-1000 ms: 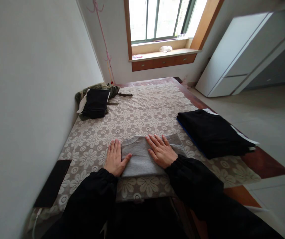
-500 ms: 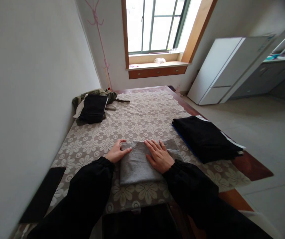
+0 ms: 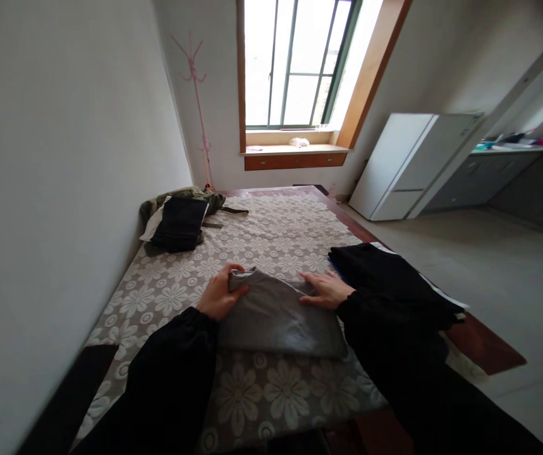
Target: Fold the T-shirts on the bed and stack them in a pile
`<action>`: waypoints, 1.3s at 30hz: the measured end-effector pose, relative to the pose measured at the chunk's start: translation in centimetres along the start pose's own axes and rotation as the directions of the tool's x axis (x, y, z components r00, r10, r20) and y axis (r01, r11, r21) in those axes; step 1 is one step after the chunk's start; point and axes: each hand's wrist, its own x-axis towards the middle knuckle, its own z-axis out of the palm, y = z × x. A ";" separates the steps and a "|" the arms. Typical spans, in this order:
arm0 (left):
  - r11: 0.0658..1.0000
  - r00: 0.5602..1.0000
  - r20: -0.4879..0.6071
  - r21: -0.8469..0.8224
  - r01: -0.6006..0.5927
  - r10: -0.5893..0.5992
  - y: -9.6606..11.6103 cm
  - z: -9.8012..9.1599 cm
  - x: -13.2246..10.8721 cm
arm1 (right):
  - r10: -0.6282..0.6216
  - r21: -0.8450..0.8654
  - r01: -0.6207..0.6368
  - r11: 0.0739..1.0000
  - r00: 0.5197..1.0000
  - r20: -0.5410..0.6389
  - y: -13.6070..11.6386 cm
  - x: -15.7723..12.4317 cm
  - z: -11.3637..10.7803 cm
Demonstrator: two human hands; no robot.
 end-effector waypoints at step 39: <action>0.441 0.894 0.227 -0.806 0.395 -0.386 -3.8 -2.6 -2.5 | -0.217 0.933 -0.232 -0.276 0.960 0.175 1.3 4.4 3.3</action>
